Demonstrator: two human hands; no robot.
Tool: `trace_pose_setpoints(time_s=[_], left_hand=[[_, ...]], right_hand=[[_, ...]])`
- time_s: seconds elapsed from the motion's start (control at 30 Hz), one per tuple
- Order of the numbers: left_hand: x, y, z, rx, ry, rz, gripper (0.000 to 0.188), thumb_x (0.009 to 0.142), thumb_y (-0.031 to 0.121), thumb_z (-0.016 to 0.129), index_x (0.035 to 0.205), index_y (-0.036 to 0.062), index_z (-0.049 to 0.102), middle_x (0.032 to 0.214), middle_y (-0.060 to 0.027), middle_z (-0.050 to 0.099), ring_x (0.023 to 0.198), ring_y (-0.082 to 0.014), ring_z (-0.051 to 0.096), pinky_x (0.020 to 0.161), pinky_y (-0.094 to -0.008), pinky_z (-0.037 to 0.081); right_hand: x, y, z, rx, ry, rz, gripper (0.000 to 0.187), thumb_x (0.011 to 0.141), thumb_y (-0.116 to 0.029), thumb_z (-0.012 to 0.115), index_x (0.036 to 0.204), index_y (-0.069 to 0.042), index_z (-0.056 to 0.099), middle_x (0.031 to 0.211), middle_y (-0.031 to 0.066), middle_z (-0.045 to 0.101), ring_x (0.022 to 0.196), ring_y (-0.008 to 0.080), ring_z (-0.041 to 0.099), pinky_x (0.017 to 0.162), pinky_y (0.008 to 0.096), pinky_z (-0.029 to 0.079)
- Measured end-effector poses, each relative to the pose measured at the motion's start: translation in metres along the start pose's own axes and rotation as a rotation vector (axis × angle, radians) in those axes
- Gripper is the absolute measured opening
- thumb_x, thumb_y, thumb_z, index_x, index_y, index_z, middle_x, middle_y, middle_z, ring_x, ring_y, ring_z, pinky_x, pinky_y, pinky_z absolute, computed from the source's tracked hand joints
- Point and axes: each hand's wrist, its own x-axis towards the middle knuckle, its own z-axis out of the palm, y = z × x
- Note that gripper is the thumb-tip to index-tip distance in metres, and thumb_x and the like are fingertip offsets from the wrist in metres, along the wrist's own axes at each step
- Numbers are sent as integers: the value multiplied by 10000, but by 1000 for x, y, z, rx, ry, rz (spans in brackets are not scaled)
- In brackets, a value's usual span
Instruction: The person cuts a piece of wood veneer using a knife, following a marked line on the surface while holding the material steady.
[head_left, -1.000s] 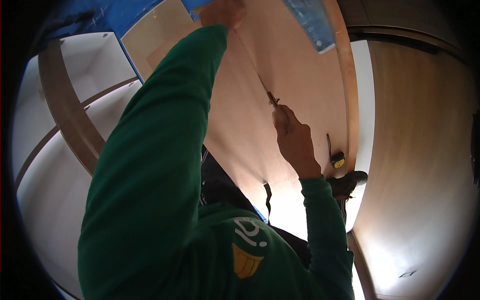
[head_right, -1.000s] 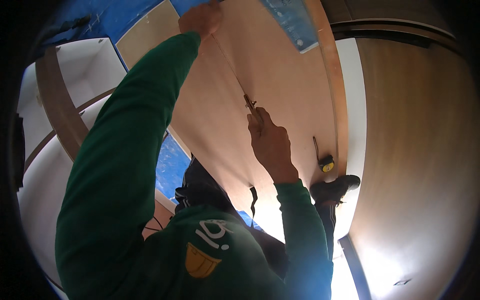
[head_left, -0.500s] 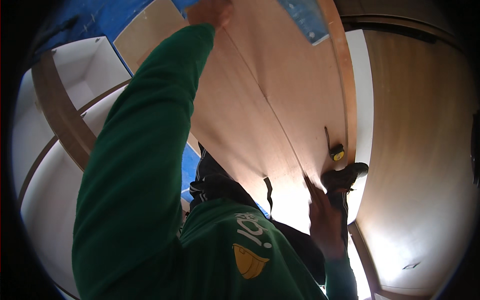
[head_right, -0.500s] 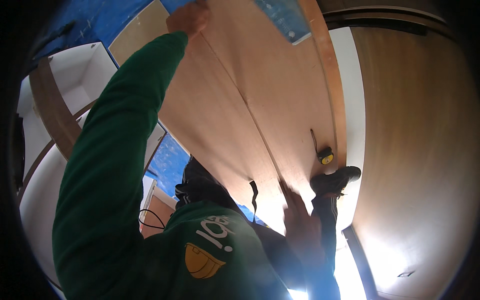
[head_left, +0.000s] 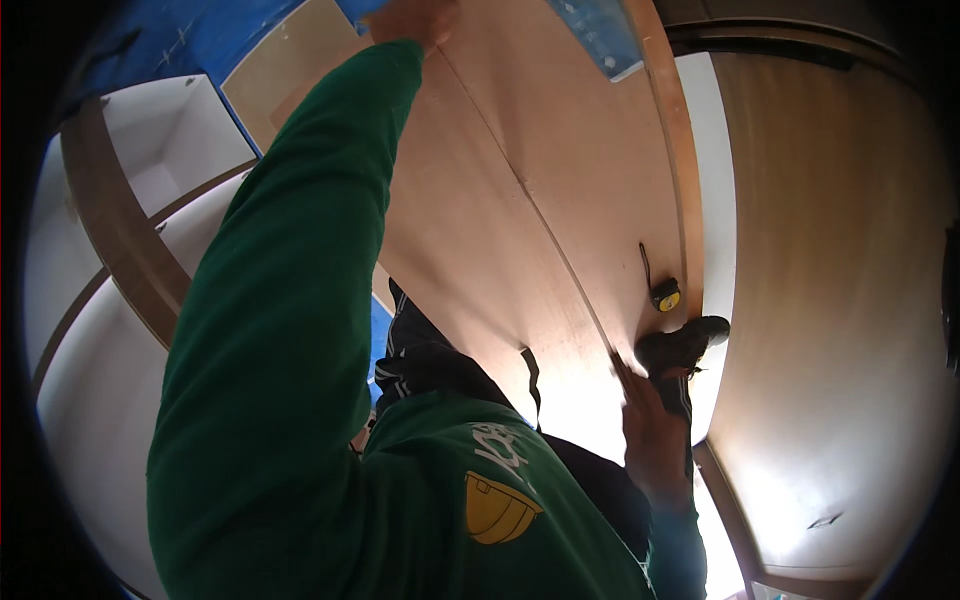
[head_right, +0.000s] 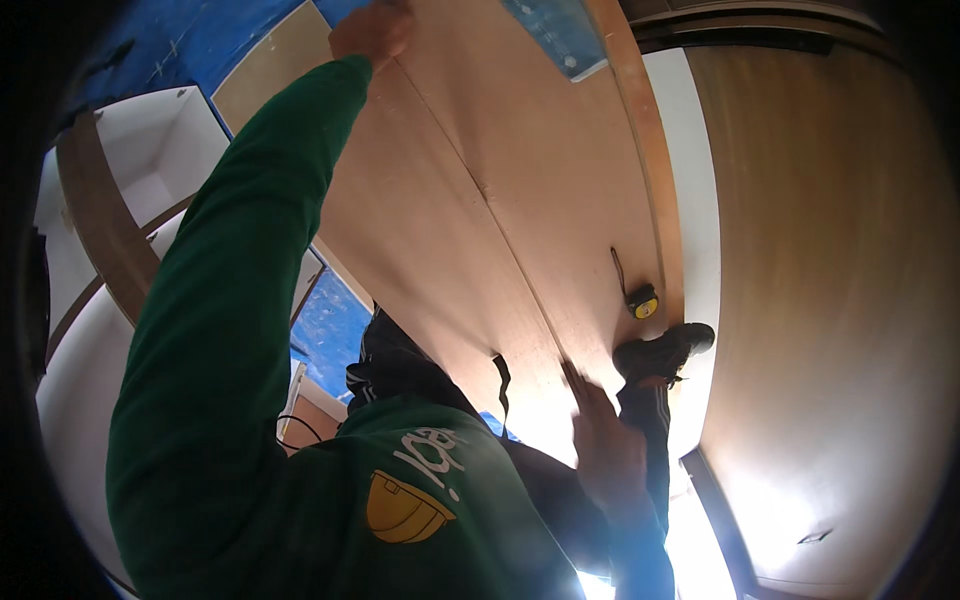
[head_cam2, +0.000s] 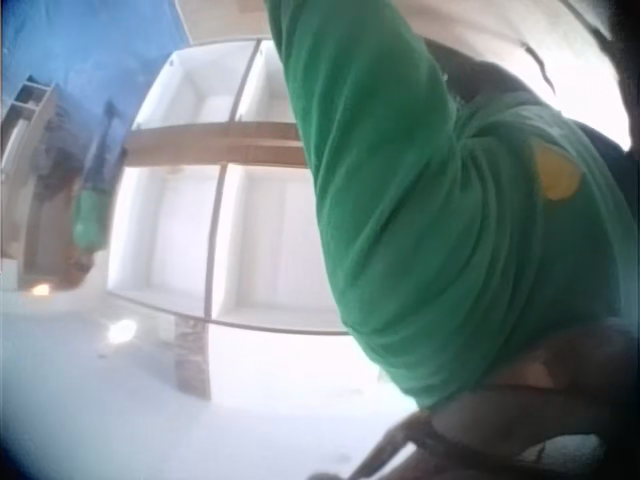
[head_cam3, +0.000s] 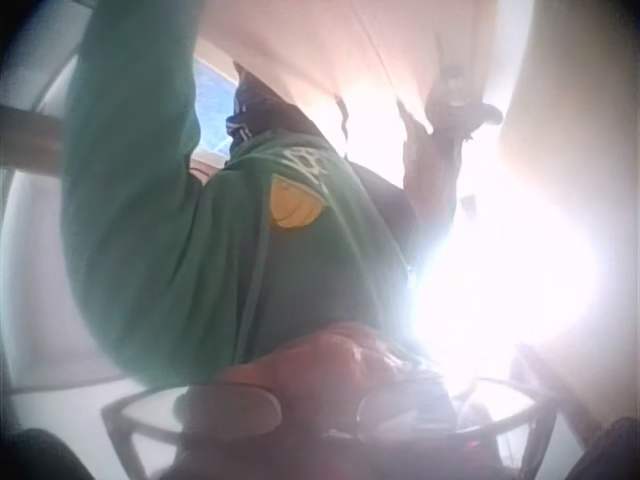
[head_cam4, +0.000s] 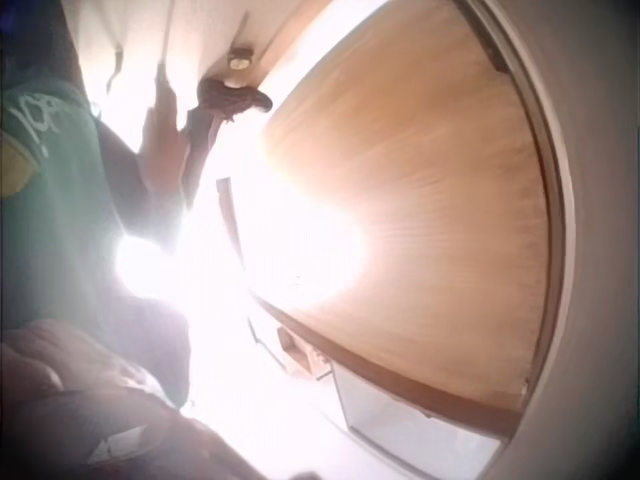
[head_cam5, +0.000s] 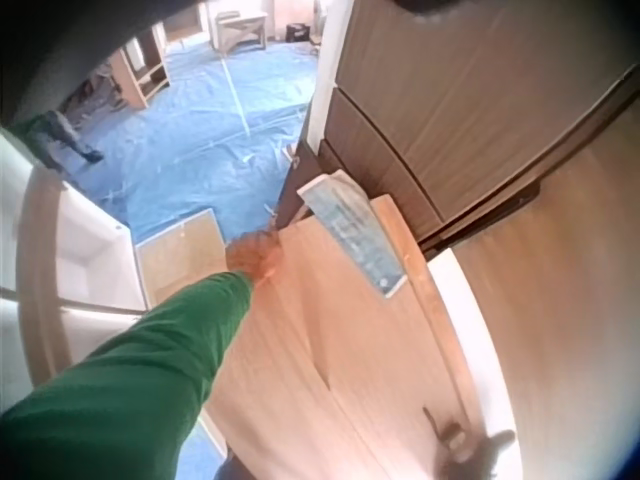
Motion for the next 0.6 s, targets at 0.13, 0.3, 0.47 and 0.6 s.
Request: trace_pose_setpoints(time_s=[0.13, 0.3, 0.47, 0.6], left_hand=[[1, 1, -4, -93, -72, -29, 326, 1073, 328, 507, 1110, 119, 755, 857, -170, 787, 767, -385, 770, 657, -550, 605], [-4, -4, 8, 43, 246, 129, 349, 1076, 356, 502, 1024, 133, 766, 782, -169, 757, 739, -384, 752, 685, -549, 603], [1, -10, 20, -62, 195, 25, 305, 1070, 345, 531, 976, 157, 753, 732, -122, 717, 669, -371, 709, 638, -562, 577], [-2, -8, 21, 55, 223, 21, 278, 1072, 319, 540, 987, 144, 739, 750, -121, 731, 684, -364, 722, 622, -561, 574]], right_hand=[[-45, 15, -6, 60, 154, -219, 465, 1097, -119, 492, 1554, -50, 546, 1398, 207, 689, 784, 375, 737, 702, 453, 614], [126, -44, 30, -78, 207, -339, 411, 1100, -244, 581, 1492, -126, 550, 1130, 175, 650, 688, 443, 706, 573, 517, 569], [206, -61, 60, 186, 364, -437, 353, 1087, -318, 642, 1382, -131, 599, 689, 237, 673, 671, 502, 691, 568, 584, 542], [114, -18, 36, -31, 315, -437, 331, 1088, -278, 625, 1390, -142, 623, 993, 199, 738, 709, 460, 717, 616, 564, 568]])
